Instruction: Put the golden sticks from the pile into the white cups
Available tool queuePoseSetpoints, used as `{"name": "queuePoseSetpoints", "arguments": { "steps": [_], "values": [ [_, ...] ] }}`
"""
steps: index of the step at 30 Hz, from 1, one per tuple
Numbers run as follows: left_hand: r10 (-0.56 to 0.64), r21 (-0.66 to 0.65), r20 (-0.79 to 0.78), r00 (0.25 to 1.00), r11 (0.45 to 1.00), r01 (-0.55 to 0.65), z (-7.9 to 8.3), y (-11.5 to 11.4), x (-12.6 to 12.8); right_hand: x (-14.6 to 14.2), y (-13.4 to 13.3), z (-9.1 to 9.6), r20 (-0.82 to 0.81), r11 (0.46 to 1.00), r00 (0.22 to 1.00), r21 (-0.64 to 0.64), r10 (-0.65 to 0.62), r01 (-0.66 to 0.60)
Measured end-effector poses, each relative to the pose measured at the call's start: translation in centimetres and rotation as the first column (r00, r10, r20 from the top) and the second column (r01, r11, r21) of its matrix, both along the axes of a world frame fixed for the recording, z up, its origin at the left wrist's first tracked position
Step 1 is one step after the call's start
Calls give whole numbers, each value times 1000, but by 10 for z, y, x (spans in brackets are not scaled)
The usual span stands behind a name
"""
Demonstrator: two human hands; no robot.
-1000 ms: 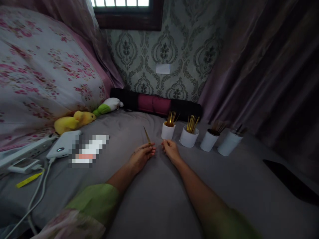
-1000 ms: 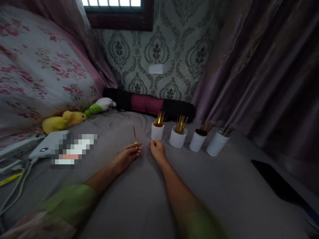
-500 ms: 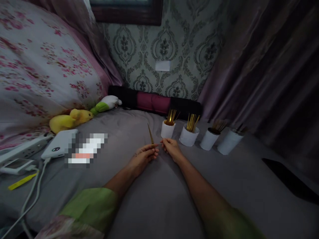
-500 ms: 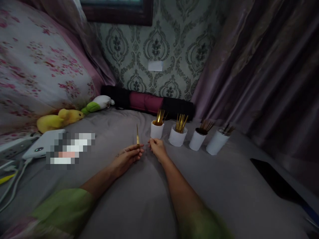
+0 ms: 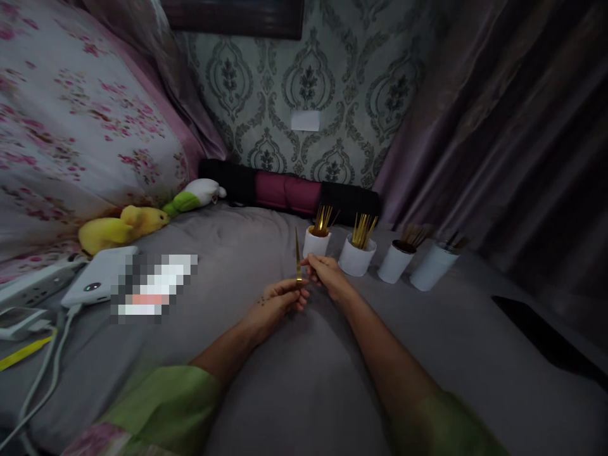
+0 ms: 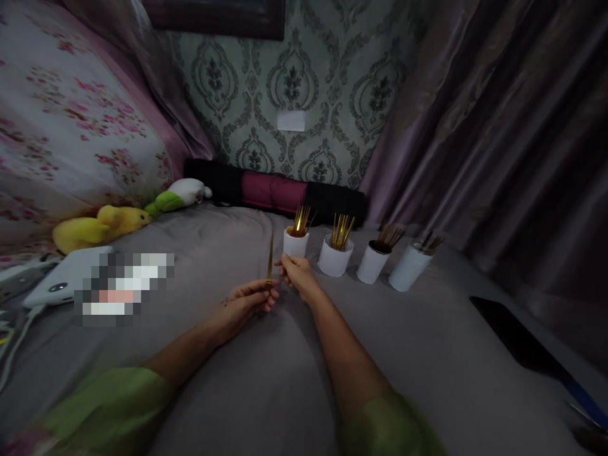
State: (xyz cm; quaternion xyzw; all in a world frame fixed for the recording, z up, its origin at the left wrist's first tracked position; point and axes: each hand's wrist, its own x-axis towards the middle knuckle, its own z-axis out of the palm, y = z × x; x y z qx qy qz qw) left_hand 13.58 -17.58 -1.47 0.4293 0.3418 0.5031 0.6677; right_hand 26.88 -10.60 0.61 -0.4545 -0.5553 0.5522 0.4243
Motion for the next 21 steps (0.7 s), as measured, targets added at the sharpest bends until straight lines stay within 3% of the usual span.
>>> {"name": "queuePoseSetpoints", "arguments": {
  "steps": [6, 21],
  "values": [
    [-59, 44, -53, 997, 997, 62, -3, -2, 2, 3, -1, 9, -14, 996, 1000, -84, 13, -14],
    [-115, 44, -127, 985, 992, 122, -3, -5, 3, 3, -7, 20, -7, 995, 997, -67, 78, -78]
  ]
}}
